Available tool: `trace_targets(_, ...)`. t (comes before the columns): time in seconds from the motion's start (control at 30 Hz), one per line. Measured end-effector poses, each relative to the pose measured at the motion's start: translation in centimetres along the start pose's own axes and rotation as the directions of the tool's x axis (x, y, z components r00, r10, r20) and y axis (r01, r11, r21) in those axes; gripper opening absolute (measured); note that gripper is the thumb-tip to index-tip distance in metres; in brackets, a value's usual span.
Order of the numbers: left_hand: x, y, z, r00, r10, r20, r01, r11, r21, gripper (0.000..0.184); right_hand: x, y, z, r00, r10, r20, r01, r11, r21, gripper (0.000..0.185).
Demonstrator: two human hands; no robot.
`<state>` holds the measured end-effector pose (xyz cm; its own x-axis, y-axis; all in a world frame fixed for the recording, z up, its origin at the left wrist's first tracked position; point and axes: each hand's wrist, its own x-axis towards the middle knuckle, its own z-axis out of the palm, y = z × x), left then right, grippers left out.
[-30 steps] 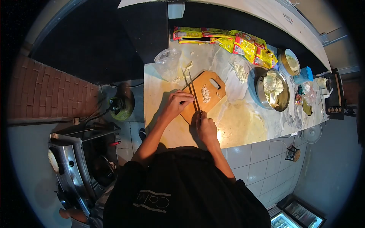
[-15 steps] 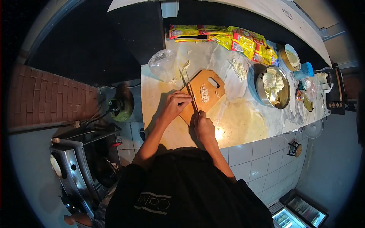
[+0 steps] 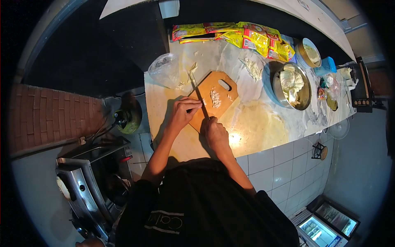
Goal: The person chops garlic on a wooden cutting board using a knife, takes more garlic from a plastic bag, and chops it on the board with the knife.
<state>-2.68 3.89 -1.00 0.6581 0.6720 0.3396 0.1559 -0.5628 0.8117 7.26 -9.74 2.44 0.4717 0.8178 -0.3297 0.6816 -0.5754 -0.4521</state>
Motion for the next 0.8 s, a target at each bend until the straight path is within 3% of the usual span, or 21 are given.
trace_targets(0.17, 0.1, -0.6, 0.2, 0.997, 0.073, -0.009, -0.072, 0.997, 0.025, 0.014, 0.1, 0.3, -0.3, 0.999, -0.018, -0.039, 0.02, 0.999, 0.048, 0.026)
trace_targets(0.3, 0.4, 0.5, -0.4, 0.999, 0.042, -0.011, -0.041, 0.999, 0.025, 0.014, -1.2, 0.6, -0.7, 0.994, -0.057, -0.095, 0.062, 0.997, 0.048, 0.026)
trace_targets(0.5, 0.4, 1.0, -0.4, 0.999, 0.04, 0.009, -0.041, 0.998, 0.046, 0.014, -2.3, 1.9, -1.0, 0.999, -0.013, -0.042, 0.015, 0.999, 0.049, 0.026)
trace_targets(0.63, 0.2, 0.6, -0.2, 0.997, 0.072, 0.028, -0.074, 0.995, 0.061, 0.013, -1.3, 2.1, -0.9, 0.993, -0.056, -0.107, 0.063, 0.996, 0.061, 0.026)
trace_targets(0.7, 0.2, 0.8, -0.2, 0.999, -0.011, 0.051, 0.009, 0.999, 0.039, 0.014, -0.6, 2.2, -0.9, 0.984, -0.067, -0.167, 0.073, 0.997, 0.031, 0.027)
trace_targets(0.8, 0.5, 1.1, -0.3, 0.997, 0.052, 0.06, -0.055, 0.997, 0.062, 0.014, 0.1, 2.7, -0.9, 0.973, -0.098, -0.211, 0.108, 0.993, 0.039, 0.027)
